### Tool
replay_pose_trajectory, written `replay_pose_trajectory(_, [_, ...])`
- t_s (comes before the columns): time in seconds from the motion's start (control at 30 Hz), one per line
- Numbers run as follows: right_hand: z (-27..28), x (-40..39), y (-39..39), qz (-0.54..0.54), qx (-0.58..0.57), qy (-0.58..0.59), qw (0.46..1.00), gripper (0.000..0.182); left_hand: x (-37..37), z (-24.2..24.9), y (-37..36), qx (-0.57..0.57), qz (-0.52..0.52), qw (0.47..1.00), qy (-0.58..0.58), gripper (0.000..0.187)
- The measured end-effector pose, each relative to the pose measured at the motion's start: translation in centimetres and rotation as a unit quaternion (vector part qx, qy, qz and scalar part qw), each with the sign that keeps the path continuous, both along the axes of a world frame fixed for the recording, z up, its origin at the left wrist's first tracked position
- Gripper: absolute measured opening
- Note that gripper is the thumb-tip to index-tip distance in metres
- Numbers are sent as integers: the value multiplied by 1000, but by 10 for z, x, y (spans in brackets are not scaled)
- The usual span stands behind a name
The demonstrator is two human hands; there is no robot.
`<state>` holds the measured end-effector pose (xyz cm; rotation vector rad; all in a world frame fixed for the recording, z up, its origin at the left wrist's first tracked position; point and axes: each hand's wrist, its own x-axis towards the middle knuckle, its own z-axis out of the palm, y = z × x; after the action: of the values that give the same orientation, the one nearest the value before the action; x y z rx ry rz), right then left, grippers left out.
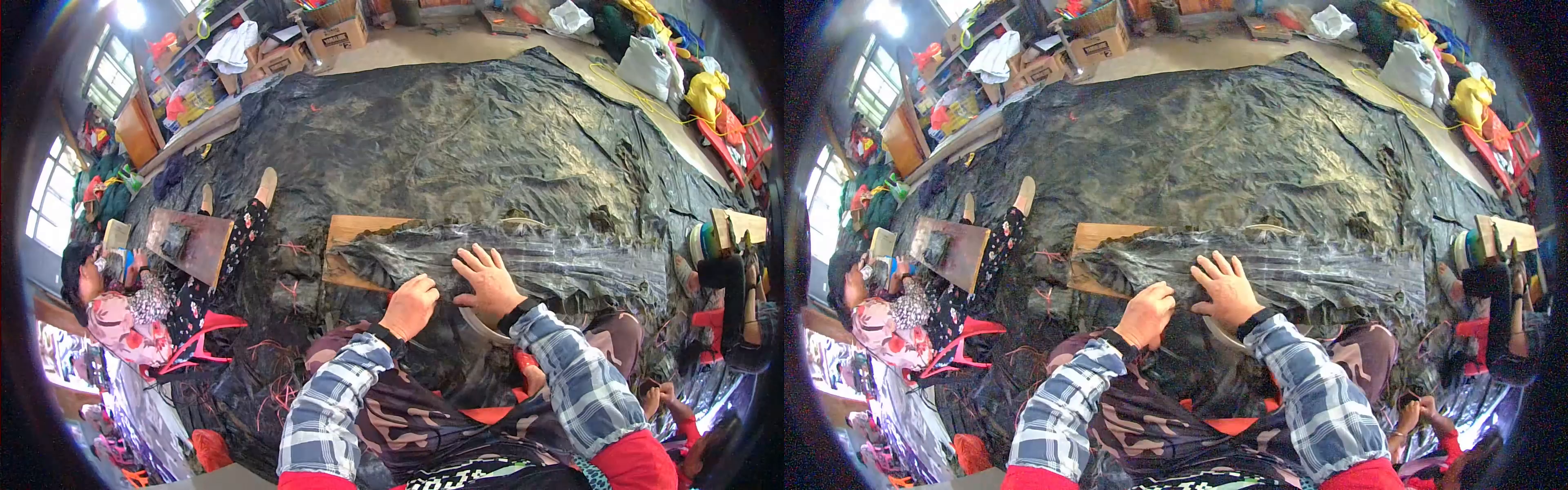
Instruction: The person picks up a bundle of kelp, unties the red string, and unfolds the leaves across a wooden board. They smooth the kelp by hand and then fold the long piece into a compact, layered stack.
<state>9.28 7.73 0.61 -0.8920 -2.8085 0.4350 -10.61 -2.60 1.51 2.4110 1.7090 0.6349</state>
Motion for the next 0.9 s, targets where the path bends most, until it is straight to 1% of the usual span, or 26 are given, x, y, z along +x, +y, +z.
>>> replay_pose_trajectory(0.03, [2,-1,-2,3,1,2,1000,75,-1,3,-1,-37,9,999,-33,13])
replay_pose_trajectory(0.07, [5,-2,-3,-1,4,-5,1000,77,-3,3,-1,-34,13,999,-31,13])
replay_pose_trajectory(0.1, [7,-3,-4,-7,5,-13,1000,79,-4,3,-1,-40,51,996,-56,13])
replay_pose_trajectory(0.13, [10,-3,-4,-2,36,-3,999,71,-4,1,0,-45,87,992,-80,13])
replay_pose_trajectory(0.17, [12,-6,-2,-2,38,-2,999,71,-5,-2,4,-44,88,992,-79,13])
replay_pose_trajectory(0.23, [20,-14,7,-11,7,-18,1000,61,-7,-7,17,-11,152,988,-35,14])
replay_pose_trajectory(0.27, [26,-20,11,-8,13,-3,1000,51,-6,-8,22,-42,168,984,-29,22])
replay_pose_trajectory(0.3, [28,-26,11,-6,15,-2,1000,51,-4,-9,26,-40,170,984,-29,22])
replay_pose_trajectory(0.37, [27,-38,15,-28,35,-32,998,47,1,1,34,-39,168,979,108,23])
replay_pose_trajectory(0.4, [26,-42,14,-31,60,-32,997,45,1,6,37,-67,152,978,123,21])
replay_pose_trajectory(0.43, [21,-45,13,-31,60,-32,997,45,-3,3,40,-68,152,978,123,21])
replay_pose_trajectory(0.5, [14,-49,12,-33,117,-41,992,48,-19,-14,48,65,52,989,123,26])
replay_pose_trajectory(0.53, [20,-48,10,-28,90,-34,995,50,-28,-15,52,-59,28,998,27,49])
replay_pose_trajectory(0.57, [17,-48,13,-26,90,-36,995,50,-32,-17,51,-59,30,998,25,49])
replay_pose_trajectory(0.6, [13,-49,17,2,135,12,991,48,-36,-19,52,-85,30,995,31,61])
replay_pose_trajectory(0.63, [11,-51,20,29,179,59,982,47,-37,-10,54,-112,30,993,39,74])
replay_pose_trajectory(0.67, [7,-53,20,47,161,55,984,46,-37,-3,58,-188,57,975,103,85])
replay_pose_trajectory(0.7, [4,-53,19,47,161,54,984,46,-39,2,59,-188,56,975,102,85])
replay_pose_trajectory(0.77, [-6,-53,21,60,52,46,996,48,-45,12,61,-247,70,961,103,83])
replay_pose_trajectory(0.8, [-10,-54,25,64,38,8,997,66,-48,5,64,-256,66,958,115,87])
replay_pose_trajectory(0.83, [-6,-54,24,64,38,8,997,66,-48,6,65,-256,67,958,114,87])
replay_pose_trajectory(0.9, [2,-54,17,55,35,15,998,72,-49,10,65,-272,110,950,102,96])
